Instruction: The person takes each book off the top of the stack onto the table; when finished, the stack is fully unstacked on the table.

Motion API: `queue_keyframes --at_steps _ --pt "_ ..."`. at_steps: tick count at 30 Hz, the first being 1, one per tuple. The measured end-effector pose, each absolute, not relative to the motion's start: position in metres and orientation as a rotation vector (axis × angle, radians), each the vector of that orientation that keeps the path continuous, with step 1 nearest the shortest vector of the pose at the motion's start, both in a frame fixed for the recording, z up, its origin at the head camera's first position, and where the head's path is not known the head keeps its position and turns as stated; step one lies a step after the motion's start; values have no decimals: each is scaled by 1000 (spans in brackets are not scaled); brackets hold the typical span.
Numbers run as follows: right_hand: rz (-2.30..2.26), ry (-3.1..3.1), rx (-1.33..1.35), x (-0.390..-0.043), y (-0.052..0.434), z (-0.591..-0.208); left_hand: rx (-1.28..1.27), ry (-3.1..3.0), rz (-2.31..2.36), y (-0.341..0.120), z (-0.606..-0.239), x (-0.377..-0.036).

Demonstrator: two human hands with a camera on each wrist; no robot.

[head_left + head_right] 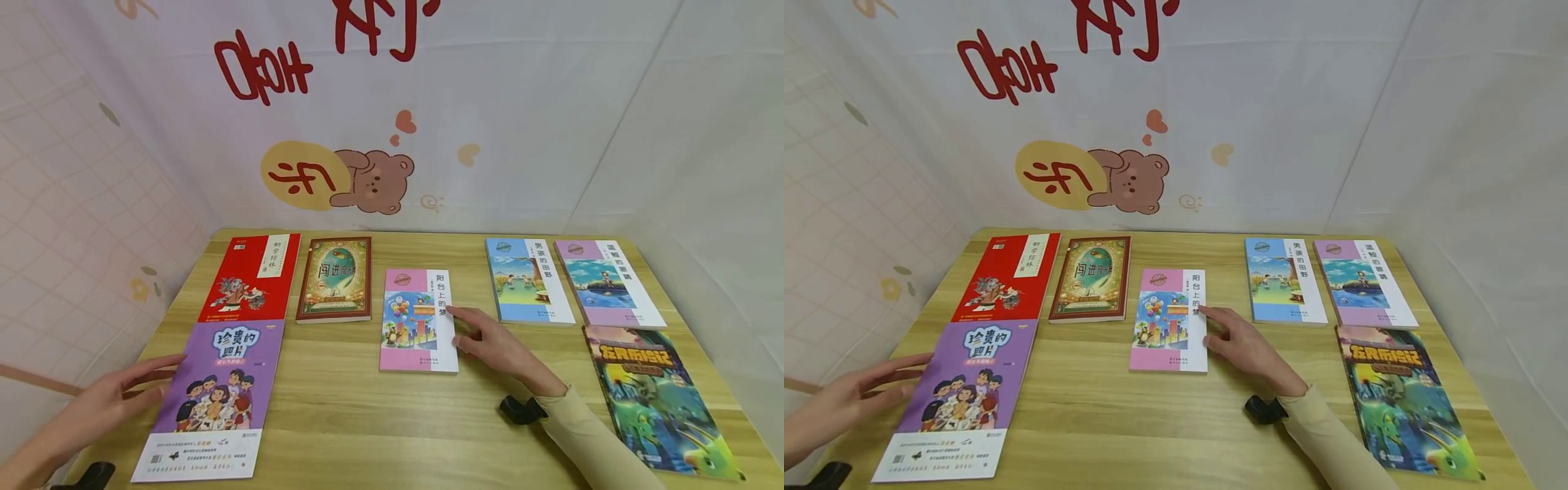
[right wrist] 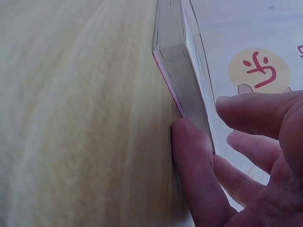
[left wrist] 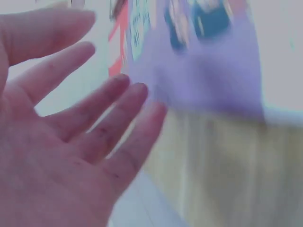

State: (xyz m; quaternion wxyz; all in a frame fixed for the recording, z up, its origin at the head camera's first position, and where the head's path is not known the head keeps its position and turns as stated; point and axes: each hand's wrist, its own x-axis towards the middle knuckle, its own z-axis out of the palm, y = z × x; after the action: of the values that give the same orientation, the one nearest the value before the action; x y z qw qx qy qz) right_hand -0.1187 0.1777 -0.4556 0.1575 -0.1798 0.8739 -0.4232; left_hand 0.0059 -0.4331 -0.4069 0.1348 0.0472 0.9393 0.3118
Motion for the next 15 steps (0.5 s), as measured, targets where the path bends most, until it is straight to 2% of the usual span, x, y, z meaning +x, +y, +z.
queue_keyframes --at_steps 9,15 --pt "-1248 2455 -484 -120 177 -456 518 2589 1373 -335 -395 -25" --pt "-1271 2433 -474 -121 176 -456 501 2443 1504 -277 -399 -43"
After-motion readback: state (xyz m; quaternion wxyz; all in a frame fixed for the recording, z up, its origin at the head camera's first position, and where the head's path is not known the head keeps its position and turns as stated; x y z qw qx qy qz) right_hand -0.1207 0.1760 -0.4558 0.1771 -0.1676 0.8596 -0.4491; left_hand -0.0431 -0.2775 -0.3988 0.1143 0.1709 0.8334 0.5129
